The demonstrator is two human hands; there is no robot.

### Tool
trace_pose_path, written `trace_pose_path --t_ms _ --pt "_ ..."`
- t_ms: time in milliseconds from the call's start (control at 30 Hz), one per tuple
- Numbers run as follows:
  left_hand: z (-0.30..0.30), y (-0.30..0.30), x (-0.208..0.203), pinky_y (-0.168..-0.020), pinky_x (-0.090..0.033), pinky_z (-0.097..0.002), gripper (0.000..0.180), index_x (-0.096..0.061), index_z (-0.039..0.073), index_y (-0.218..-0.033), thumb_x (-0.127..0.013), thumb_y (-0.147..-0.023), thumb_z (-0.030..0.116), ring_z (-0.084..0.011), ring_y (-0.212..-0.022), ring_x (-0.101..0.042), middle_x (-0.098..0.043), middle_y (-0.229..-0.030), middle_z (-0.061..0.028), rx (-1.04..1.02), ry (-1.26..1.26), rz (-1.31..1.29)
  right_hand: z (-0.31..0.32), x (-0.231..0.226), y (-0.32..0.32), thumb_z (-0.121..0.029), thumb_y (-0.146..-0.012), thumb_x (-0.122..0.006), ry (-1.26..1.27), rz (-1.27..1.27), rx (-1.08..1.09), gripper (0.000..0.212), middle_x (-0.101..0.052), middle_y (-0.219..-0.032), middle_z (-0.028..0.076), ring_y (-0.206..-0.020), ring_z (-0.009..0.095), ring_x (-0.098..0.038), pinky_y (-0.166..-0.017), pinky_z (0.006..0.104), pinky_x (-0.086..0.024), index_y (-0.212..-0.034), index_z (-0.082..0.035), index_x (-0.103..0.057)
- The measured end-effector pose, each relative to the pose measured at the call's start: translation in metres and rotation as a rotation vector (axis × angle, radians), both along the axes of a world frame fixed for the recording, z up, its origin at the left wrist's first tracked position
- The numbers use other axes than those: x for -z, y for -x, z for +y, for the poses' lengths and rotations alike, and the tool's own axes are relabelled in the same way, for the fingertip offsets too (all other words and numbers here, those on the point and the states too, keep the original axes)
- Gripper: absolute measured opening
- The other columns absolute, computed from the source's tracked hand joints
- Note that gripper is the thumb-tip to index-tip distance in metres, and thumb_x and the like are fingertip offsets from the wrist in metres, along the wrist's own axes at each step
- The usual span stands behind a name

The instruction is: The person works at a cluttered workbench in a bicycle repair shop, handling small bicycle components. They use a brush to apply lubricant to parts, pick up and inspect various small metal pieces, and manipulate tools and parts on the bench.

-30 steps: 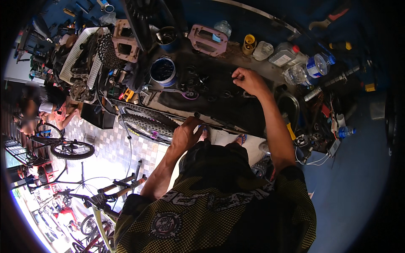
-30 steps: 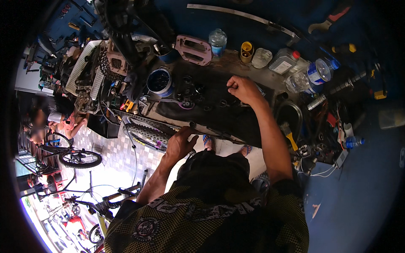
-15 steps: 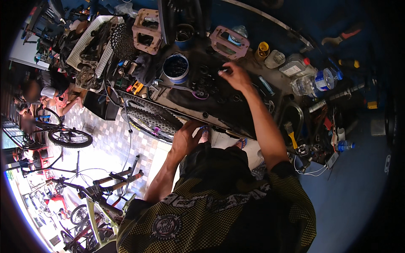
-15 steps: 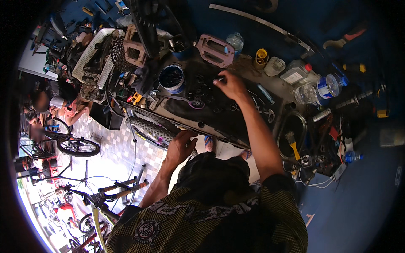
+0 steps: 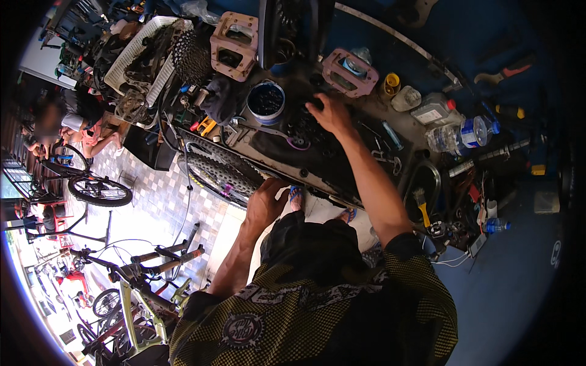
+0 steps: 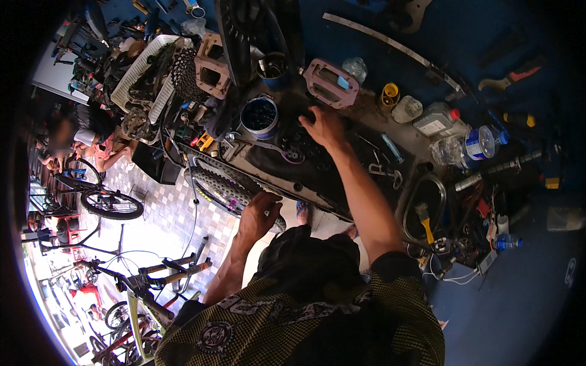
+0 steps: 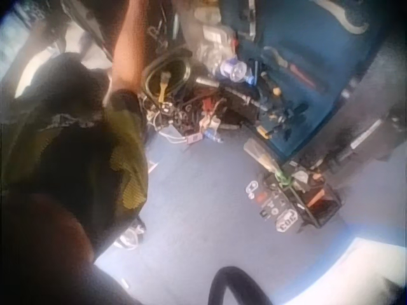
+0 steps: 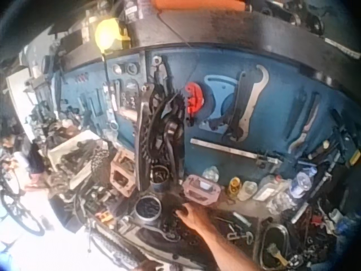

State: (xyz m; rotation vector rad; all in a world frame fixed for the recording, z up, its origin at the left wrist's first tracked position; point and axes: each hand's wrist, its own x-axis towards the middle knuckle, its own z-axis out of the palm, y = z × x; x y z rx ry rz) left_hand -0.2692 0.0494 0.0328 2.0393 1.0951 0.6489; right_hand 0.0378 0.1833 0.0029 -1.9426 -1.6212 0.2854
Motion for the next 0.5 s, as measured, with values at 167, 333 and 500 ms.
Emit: trace_pose_path --t_ms 167,333,500 --pt "0.000 0.001 -0.004 -0.073 -0.061 -0.0413 0.019 -0.077 0.004 -0.114 -0.076 -0.094 0.006 -0.0339 -0.089 -0.078 -0.074 -0.107 -0.0155 0.007 -0.016 -0.013 0.010 0.016 0.001 -0.041 -0.087 -0.086 0.039 -0.007 -0.007 0.050 -0.071 -0.112 0.022 -0.111 0.042 -0.068 -0.094 0.0510 -0.055 -0.118 -0.004 -0.074" --pt "-0.005 0.023 0.005 -0.078 -0.061 -0.0444 0.019 -0.078 0.006 -0.113 -0.077 -0.094 0.011 -0.0375 -0.095 -0.076 -0.075 -0.110 -0.0143 -0.067 0.082 0.055 -0.019 -0.018 -0.027 -0.034 -0.082 -0.092 -0.122 -0.304 -0.039 0.043 -0.072 -0.108 0.015 -0.109 0.038 -0.067 -0.096 0.0500 -0.051 -0.108 -0.007 -0.071" --pt "-0.007 0.036 0.013 -0.080 -0.061 -0.0465 0.018 -0.078 0.006 -0.111 -0.077 -0.095 0.015 -0.0399 -0.094 -0.075 -0.074 -0.109 -0.0146 -0.128 0.064 0.078 -0.021 -0.016 -0.036 -0.038 -0.085 -0.088 -0.041 -0.265 -0.058 0.042 -0.072 -0.110 0.013 -0.110 0.036 -0.067 -0.097 0.0491 -0.051 -0.113 -0.011 -0.072"
